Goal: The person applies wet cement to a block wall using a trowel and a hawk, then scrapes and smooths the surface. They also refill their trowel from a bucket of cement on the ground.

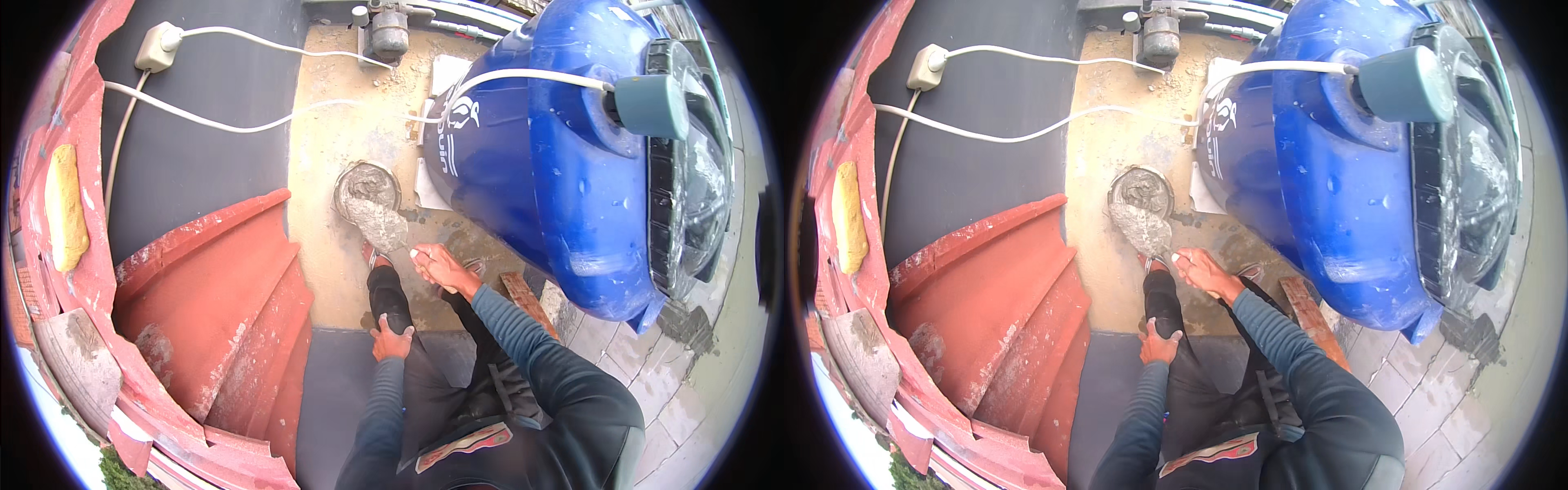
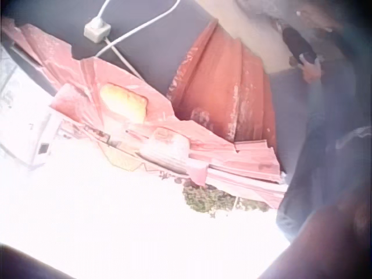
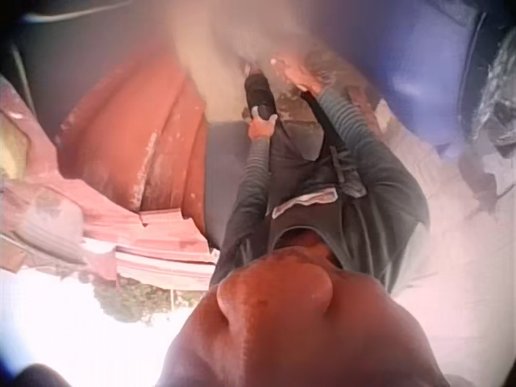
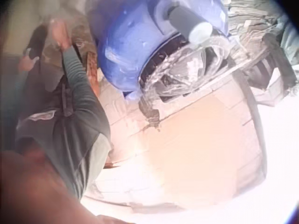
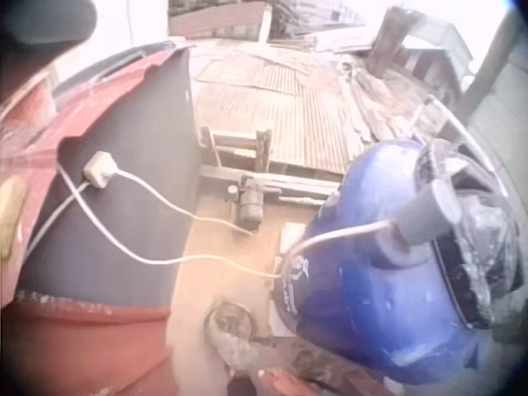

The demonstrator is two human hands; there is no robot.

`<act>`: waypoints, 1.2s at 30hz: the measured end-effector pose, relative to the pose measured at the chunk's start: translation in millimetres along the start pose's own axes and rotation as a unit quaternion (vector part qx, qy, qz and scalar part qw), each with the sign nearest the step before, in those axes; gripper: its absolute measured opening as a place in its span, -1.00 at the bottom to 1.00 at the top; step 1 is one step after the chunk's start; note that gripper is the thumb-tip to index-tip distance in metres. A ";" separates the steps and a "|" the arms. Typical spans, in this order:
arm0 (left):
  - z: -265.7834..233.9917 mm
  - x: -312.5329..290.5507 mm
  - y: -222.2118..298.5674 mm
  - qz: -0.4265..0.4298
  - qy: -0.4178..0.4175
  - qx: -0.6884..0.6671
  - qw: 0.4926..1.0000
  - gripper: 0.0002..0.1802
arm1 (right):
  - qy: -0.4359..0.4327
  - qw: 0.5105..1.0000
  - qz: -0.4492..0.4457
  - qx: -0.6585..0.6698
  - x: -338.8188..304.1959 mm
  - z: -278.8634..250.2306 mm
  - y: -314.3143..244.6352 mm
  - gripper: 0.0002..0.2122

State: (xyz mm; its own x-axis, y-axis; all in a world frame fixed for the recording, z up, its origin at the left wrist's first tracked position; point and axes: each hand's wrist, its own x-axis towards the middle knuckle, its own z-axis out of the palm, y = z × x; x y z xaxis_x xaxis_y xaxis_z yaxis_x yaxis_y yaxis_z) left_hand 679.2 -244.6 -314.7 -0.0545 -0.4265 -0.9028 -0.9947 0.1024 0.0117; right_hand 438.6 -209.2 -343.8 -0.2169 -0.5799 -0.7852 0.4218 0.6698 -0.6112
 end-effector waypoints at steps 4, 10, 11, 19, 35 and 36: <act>1.7 -0.2 -15.8 0.011 0.084 -0.019 0.996 -0.01 | -0.011 1.000 -0.014 0.011 -150.8 6.0 -76.3 -0.70; -69.9 -20.4 37.2 0.222 0.209 -0.190 0.933 -0.17 | -0.011 0.997 -0.072 0.031 -384.7 -34.4 -145.7 -0.64; -87.4 -33.0 60.7 0.251 0.212 -0.191 0.925 -0.19 | 0.019 0.997 -0.068 0.035 -422.2 -40.9 -148.4 -0.64; -135.7 -203.6 243.8 0.551 0.283 -0.177 0.765 -0.25 | 0.202 0.978 -0.027 0.054 -641.5 -108.7 -101.3 -0.67; -54.3 -333.3 458.5 0.661 0.476 -0.048 0.578 -0.51 | 0.216 0.876 -0.049 0.429 -701.7 -324.1 64.2 -0.65; -52.3 -334.5 460.7 0.659 0.479 -0.045 0.579 -0.51 | 0.203 0.858 -0.057 0.469 -696.2 -349.3 88.1 -0.65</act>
State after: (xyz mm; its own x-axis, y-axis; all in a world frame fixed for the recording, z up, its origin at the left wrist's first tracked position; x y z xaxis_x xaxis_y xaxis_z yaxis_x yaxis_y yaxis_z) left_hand 234.6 -101.7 15.2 -0.7514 -0.3380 0.5667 -0.0324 0.8767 0.4799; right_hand 319.3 415.5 114.3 -0.5132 -0.2798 -0.8114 0.8582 -0.1587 -0.4881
